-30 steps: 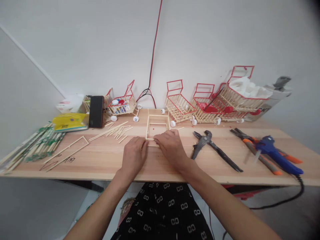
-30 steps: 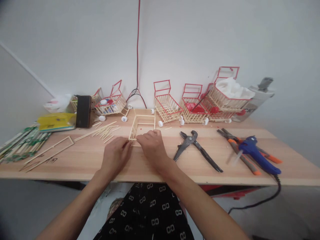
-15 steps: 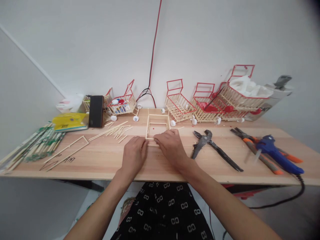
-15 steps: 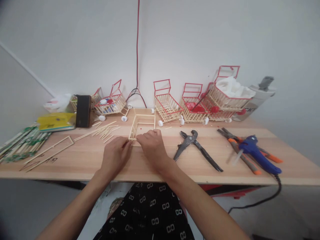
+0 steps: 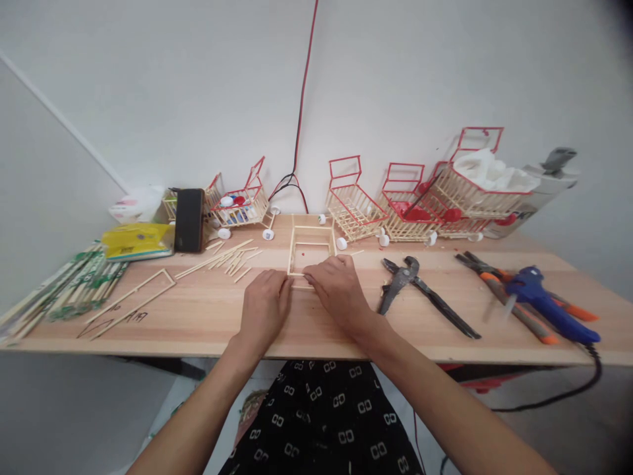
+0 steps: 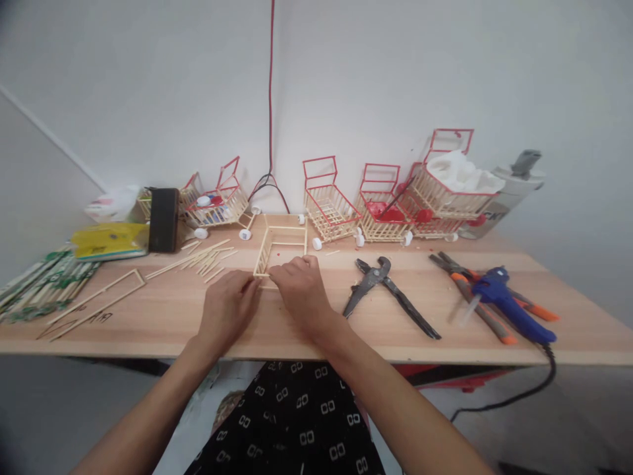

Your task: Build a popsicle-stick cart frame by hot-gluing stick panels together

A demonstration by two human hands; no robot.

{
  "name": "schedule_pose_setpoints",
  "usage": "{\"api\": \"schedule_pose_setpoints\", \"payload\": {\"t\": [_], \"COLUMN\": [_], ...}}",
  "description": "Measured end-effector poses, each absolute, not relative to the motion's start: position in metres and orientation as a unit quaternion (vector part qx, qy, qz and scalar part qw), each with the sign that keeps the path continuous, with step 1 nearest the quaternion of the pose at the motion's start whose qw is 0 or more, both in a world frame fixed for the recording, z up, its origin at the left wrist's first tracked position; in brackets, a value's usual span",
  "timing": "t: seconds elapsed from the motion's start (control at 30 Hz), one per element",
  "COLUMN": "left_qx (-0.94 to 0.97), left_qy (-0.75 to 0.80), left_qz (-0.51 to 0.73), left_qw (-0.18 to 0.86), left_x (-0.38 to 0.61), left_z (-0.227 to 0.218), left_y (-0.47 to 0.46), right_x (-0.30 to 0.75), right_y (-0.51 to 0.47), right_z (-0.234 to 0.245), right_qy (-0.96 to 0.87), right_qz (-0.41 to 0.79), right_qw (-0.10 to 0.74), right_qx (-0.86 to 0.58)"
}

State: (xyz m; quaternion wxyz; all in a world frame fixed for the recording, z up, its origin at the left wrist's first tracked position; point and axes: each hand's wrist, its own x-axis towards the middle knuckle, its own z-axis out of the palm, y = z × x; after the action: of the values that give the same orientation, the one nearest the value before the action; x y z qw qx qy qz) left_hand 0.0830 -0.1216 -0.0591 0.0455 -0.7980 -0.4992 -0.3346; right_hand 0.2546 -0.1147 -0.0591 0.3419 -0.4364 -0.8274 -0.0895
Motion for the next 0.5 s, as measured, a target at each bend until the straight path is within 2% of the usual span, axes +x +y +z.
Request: {"api": "schedule_pose_setpoints", "payload": {"t": [0.5], "left_qx": [-0.797], "left_qy": [-0.496], "left_qz": [-0.343], "left_qw": [0.042], "left_x": [0.0827], "left_z": [-0.0604], "left_y": [-0.1218], "right_x": [0.2547], "right_y": [-0.1143], "right_z": [-0.0581], "right_qy": [-0.828], "right_qz": [-0.089], "right_qw": [0.337], "right_qx": [-0.439]}}
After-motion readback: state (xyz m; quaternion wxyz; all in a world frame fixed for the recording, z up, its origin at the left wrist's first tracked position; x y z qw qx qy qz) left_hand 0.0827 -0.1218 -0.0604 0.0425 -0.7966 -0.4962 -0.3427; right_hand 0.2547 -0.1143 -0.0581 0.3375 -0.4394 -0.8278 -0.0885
